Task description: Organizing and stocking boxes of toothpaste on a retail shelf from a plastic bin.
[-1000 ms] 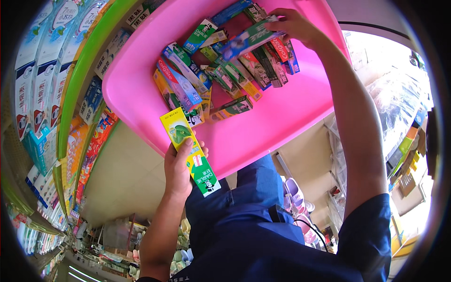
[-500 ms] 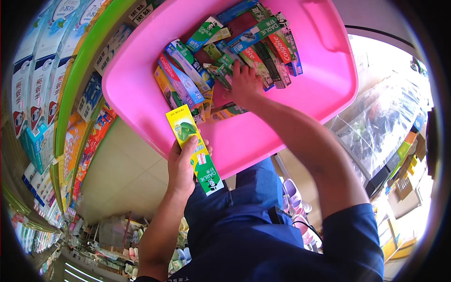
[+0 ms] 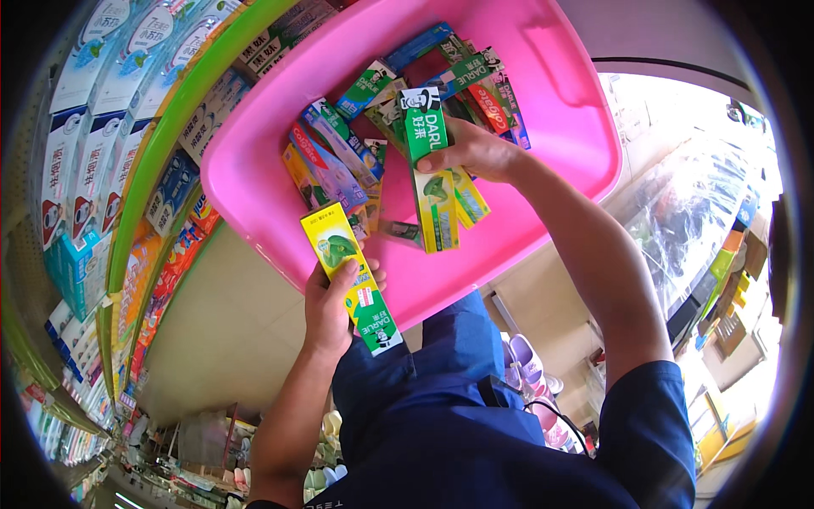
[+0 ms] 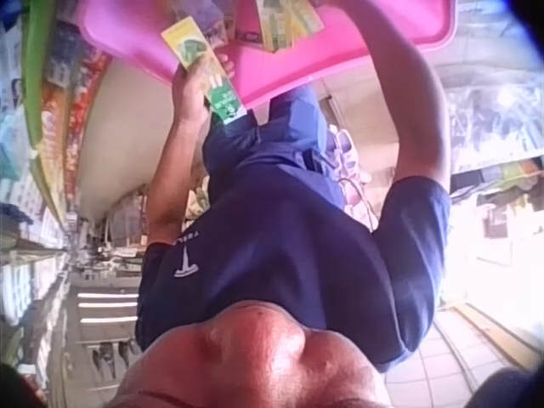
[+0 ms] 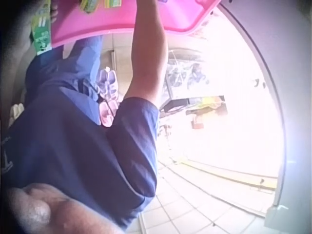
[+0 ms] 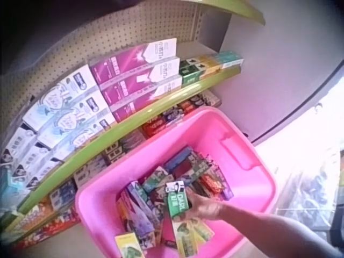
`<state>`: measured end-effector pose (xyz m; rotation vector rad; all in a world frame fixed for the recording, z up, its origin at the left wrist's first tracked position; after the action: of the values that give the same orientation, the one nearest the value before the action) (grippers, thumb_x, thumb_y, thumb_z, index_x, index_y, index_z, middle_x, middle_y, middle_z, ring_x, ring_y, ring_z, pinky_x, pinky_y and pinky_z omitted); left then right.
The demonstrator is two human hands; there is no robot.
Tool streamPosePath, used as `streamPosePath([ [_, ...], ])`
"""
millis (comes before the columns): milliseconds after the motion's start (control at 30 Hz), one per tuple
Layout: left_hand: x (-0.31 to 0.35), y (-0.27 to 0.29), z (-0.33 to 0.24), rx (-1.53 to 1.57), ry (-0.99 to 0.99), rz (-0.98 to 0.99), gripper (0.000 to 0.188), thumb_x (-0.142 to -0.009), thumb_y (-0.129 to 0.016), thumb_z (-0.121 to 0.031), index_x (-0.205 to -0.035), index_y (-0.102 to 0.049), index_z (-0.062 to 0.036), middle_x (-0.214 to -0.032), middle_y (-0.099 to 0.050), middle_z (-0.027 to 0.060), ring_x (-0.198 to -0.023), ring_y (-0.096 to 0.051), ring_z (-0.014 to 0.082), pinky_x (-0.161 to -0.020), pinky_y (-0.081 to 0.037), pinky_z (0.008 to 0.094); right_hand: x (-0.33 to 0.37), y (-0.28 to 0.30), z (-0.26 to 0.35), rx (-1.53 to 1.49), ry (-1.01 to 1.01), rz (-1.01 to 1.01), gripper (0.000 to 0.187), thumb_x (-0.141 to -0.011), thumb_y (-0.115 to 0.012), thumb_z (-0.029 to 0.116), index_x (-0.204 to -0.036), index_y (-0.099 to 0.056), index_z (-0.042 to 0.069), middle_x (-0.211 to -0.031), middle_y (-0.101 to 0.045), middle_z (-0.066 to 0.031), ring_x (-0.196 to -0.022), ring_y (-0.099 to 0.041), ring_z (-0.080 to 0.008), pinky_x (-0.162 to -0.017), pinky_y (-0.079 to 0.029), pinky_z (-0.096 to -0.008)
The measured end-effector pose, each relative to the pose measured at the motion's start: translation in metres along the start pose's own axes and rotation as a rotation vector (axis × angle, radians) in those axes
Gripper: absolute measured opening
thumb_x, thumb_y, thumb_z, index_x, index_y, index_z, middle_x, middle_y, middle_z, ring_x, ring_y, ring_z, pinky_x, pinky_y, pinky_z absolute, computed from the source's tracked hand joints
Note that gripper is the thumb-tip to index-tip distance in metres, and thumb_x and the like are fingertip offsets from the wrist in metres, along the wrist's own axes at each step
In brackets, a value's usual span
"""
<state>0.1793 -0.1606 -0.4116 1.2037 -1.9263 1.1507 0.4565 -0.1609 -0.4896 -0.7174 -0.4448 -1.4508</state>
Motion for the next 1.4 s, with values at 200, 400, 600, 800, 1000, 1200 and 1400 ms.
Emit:
streamPosePath([
  [200,0.003,-0.026,-0.023,0.278,-0.002,0.451,0.051,-0.092,-0.069,-0.025,-0.132,-0.052,0.0015,-0.138,-0.054,0.0104,-0.122,-0.056,0.0230,-0.096,-0.054,0.0525,0.022,-0.064,0.043,-0.111,0.091,0.114,0.061,-0.078,-0.080,0.035,-0.122,-0.057,0.001,-0.103,-0.067,-0.0124,-0.095,-0.066,-0.0204,-0.085,-0.053,-0.0343],
  [400,0.019,-0.030,-0.041,-0.169,0.051,0.401,0.066,-0.087,-0.075,-0.030,-0.139,-0.047,0.0001,-0.132,-0.059,0.0081,-0.119,-0.058,0.0233,-0.099,-0.051,0.0416,0.045,-0.090,0.071,0.435,0.017,0.048,0.065,-0.088,-0.068,0.046,-0.131,-0.051,0.000,-0.108,-0.066,-0.0183,-0.099,-0.064,-0.0213,-0.086,-0.049,-0.0370],
  [600,0.083,-0.036,-0.082,-0.061,-0.238,0.425,0.055,-0.091,-0.069,-0.022,-0.136,-0.050,0.0025,-0.129,-0.061,0.0083,-0.112,-0.060,0.0169,-0.098,-0.049,0.0344,0.104,-0.092,0.115,-0.036,-0.076,0.060,0.073,-0.094,-0.064,0.038,-0.148,-0.037,-0.004,-0.130,-0.059,-0.0175,-0.119,-0.058,-0.0239,-0.101,-0.046,-0.0350],
  [800,0.142,-0.032,-0.118,-0.006,-0.475,0.491,0.073,-0.087,-0.073,-0.039,-0.141,-0.042,-0.0014,-0.130,-0.060,0.0090,-0.116,-0.055,0.0178,-0.099,-0.045,0.0336,0.149,-0.125,0.150,-0.688,0.102,-0.023,0.054,-0.100,-0.058,0.024,-0.141,-0.042,-0.006,-0.125,-0.062,-0.0149,-0.111,-0.063,-0.0198,-0.095,-0.052,-0.0327],
  [1000,0.197,-0.018,-0.134,-0.038,-0.455,0.575,0.078,-0.079,-0.080,-0.040,-0.137,-0.046,-0.0009,-0.126,-0.062,0.0116,-0.112,-0.059,0.0197,-0.097,-0.047,0.0345,0.209,-0.168,0.224,-0.476,0.344,-0.121,0.057,-0.102,-0.056,0.034,-0.144,-0.042,-0.003,-0.124,-0.062,-0.0138,-0.112,-0.062,-0.0179,-0.094,-0.052,-0.0311],
  [1200,0.246,-0.029,-0.132,-0.057,-0.496,0.730,0.076,-0.078,-0.082,-0.024,-0.139,-0.042,-0.0013,-0.126,-0.062,0.0139,-0.089,-0.064,0.0147,-0.073,-0.053,0.0270,0.257,-0.196,0.249,-0.445,0.383,-0.100,0.057,-0.094,-0.058,0.021,-0.144,-0.042,-0.002,-0.124,-0.062,-0.0138,-0.112,-0.062,-0.0193,-0.094,-0.052,-0.0320],
  [1400,0.295,-0.056,-0.119,-0.061,-0.803,0.580,0.074,-0.079,-0.082,-0.025,-0.137,-0.045,0.0003,-0.127,-0.061,0.0138,-0.092,-0.065,0.0152,-0.074,-0.055,0.0268,0.291,-0.190,0.265,-0.186,0.441,0.128,0.057,-0.094,-0.051,0.019,-0.146,-0.039,-0.001,-0.130,-0.060,-0.0141,-0.112,-0.061,-0.0182,-0.094,-0.049,-0.0314],
])
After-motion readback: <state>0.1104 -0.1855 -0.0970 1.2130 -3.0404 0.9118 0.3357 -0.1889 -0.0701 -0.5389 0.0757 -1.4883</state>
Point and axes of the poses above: each hand's wrist, its own x-axis away from the middle knuckle, its own y-axis out of the back of the hand, z = x × y, the point moved 5 cm from there along -x, towards the middle knuckle
